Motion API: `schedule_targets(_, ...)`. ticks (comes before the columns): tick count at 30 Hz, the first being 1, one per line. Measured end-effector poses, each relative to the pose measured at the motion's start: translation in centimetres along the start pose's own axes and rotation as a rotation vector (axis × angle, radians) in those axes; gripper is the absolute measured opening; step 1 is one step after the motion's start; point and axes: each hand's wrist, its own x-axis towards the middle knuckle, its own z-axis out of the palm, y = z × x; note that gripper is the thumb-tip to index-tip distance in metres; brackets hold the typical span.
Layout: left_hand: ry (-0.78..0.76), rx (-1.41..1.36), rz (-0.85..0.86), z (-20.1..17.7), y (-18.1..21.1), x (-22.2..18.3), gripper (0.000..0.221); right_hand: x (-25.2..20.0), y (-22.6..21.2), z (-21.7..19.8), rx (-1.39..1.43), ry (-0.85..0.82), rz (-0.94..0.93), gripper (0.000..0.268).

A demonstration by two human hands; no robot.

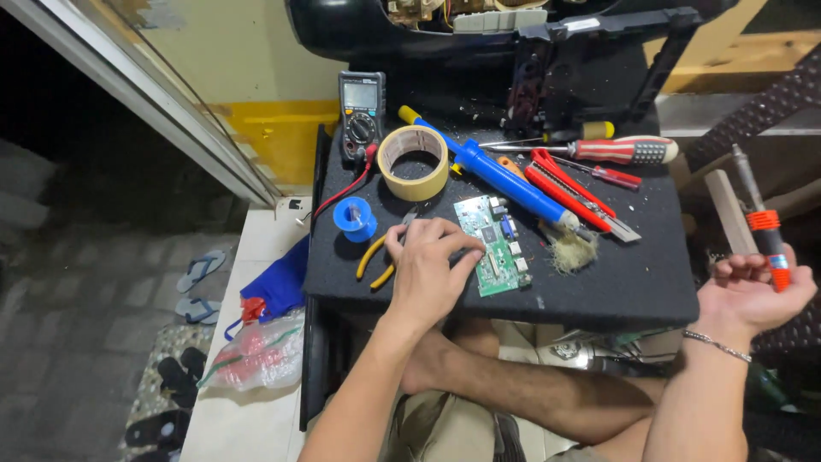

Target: Desoldering electronic components from a circuit board using a soldering iron and pliers.

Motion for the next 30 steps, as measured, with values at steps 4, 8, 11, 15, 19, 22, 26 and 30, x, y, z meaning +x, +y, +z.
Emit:
schedule_targets(4,0.016,-0.002,0.027,0.1,-0.2,-0.1,0.009,-6.8,-3.2,3.5,-0.069,-0.08,-0.074,0.047)
schedule_targets(8,0.016,-0.016,0.029,0.1,-0.2,-0.1,0.008,-9.0,-4.5,3.5,-0.136,-0.19,-0.182,0.046)
schedule_targets(11,0.029,-0.024,0.026,-0.1,-0.2,0.0,0.008,-10.4,-5.0,3.8,-0.216,-0.262,-0.292,0.042)
schedule_targets(15,0.015,-0.021,0.025,-0.3,-0.2,-0.1,0.009,-12.8,-5.0,4.3,-0.398,-0.374,-0.397,0.054)
schedule_targets(19,0.011,-0.013,0.041,-0.3,-0.2,-0.2,0.009,-15.3,-3.1,5.8,-0.522,-0.447,-0.477,0.055)
schedule_targets(22,0.033,-0.012,0.058,-0.2,-0.1,-0.1,0.009,-15.7,-1.4,6.3,-0.578,-0.623,-0.532,0.05)
schedule_targets(26,0.018,-0.002,0.055,-0.3,-0.1,-0.2,0.009,-16.1,-0.4,7.4,-0.672,-0.693,-0.659,0.059)
schedule_targets(30,0.022,0.011,0.078,-0.1,-0.1,0.0,0.006,-17.3,-0.6,9.1,-0.703,-0.74,-0.704,0.062)
